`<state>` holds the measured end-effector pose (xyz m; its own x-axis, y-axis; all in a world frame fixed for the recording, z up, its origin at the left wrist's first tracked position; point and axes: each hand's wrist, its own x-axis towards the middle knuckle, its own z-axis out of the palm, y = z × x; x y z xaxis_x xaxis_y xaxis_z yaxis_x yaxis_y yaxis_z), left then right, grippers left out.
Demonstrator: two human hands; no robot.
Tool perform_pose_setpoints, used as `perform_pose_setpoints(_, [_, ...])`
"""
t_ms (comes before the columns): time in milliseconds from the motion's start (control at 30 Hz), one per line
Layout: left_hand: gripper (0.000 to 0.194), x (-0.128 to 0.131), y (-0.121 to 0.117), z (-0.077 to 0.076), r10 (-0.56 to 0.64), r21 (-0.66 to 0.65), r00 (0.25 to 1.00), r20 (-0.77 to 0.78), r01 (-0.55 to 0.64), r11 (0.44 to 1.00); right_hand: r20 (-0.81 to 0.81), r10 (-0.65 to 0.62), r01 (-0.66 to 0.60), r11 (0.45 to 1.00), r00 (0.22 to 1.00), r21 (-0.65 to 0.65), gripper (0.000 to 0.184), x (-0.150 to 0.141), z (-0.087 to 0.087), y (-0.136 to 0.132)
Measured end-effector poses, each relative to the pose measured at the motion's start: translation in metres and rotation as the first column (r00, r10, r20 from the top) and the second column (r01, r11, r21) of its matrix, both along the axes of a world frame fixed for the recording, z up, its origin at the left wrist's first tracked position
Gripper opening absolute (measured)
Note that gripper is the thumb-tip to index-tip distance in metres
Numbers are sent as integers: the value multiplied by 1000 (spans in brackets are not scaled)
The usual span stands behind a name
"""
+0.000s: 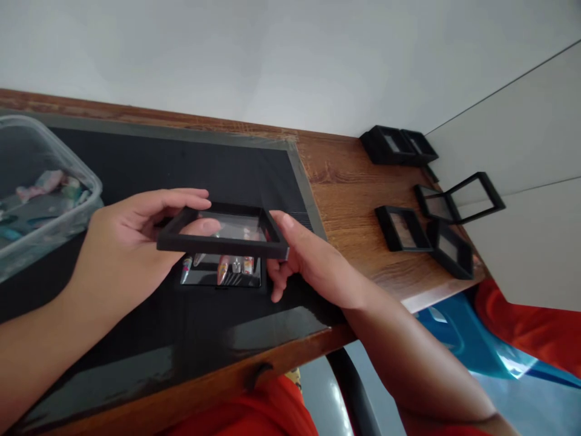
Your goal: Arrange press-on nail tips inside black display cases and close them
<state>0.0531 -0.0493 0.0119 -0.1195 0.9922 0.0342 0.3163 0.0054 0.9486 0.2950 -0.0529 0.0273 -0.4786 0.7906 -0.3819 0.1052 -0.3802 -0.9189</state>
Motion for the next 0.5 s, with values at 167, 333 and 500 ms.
perform_pose_setpoints(167, [22,2,3,4,2,-44,1000,9,-1,999,223,-156,100,965,962,244,52,2,4,-7])
perform_pose_setpoints(333, [30,2,4,6,12,-86,1000,12,-11,996,370,-135,-32,911,919,411,46,-2,3,-4])
perform_pose_setpoints(500, [22,-3,4,2,-22,-86,997,77,29,996,370,-157,-52,865,916,498,43,-7,-2,-4])
